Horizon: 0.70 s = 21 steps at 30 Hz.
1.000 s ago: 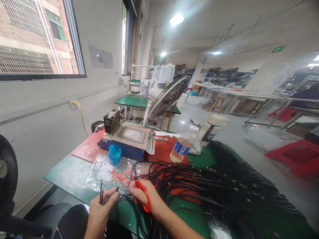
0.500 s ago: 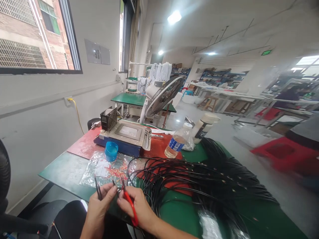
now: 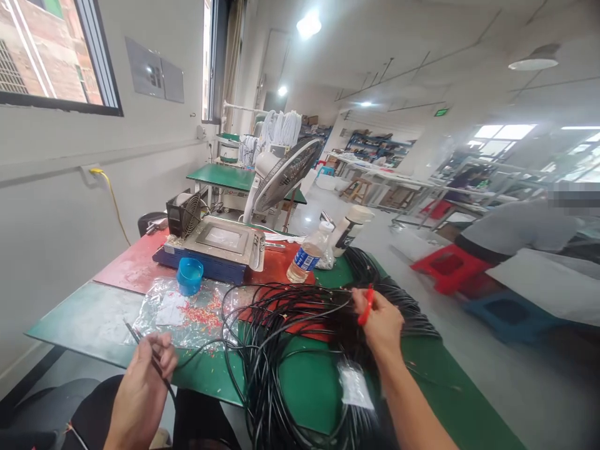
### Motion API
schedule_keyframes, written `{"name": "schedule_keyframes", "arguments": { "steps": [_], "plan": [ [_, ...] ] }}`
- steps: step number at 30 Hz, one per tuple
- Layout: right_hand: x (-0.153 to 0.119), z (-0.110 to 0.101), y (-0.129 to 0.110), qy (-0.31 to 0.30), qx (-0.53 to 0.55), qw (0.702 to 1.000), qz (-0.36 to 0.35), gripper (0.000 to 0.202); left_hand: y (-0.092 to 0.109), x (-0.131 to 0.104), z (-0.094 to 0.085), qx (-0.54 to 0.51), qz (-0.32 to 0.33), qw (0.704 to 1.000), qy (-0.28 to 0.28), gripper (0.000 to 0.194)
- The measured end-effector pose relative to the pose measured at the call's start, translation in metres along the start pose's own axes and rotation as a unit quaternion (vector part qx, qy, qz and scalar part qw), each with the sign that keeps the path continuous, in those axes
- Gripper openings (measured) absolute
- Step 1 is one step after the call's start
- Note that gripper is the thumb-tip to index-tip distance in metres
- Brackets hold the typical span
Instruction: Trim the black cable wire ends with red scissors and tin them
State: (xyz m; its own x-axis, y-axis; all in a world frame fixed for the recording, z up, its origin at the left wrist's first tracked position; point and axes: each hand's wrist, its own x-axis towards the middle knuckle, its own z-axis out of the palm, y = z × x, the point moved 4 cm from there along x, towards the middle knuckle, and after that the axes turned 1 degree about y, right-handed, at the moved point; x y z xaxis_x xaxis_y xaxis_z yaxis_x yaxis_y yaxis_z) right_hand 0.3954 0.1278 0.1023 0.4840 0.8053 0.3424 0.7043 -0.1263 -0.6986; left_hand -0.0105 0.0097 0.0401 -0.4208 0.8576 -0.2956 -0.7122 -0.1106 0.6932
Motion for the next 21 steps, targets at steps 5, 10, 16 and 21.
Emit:
{"name": "schedule_keyframes", "arguments": {
  "steps": [5, 10, 16, 21],
  "plan": [
    [-0.001, 0.009, 0.027, -0.195, -0.368, 0.909, 0.022, 0.038, -0.005, 0.003, -0.009, 0.027, -0.029, 0.999, 0.034, 0.035],
    [-0.016, 0.021, -0.009, -0.107, -0.397, 0.904, -0.119, 0.033, -0.012, 0.004, -0.013, 0.067, -0.047, 0.996, 0.02, 0.042],
    [-0.061, 0.051, -0.089, -0.158, -0.039, 0.938, -0.305, 0.026, -0.016, -0.005, -0.01, 0.143, -0.077, 0.986, 0.022, 0.038],
    [-0.127, 0.101, -0.145, -0.487, 0.273, 0.805, -0.201, 0.02, -0.022, -0.01, 0.001, 0.217, -0.053, 0.975, -0.016, 0.034]
  ]
}}
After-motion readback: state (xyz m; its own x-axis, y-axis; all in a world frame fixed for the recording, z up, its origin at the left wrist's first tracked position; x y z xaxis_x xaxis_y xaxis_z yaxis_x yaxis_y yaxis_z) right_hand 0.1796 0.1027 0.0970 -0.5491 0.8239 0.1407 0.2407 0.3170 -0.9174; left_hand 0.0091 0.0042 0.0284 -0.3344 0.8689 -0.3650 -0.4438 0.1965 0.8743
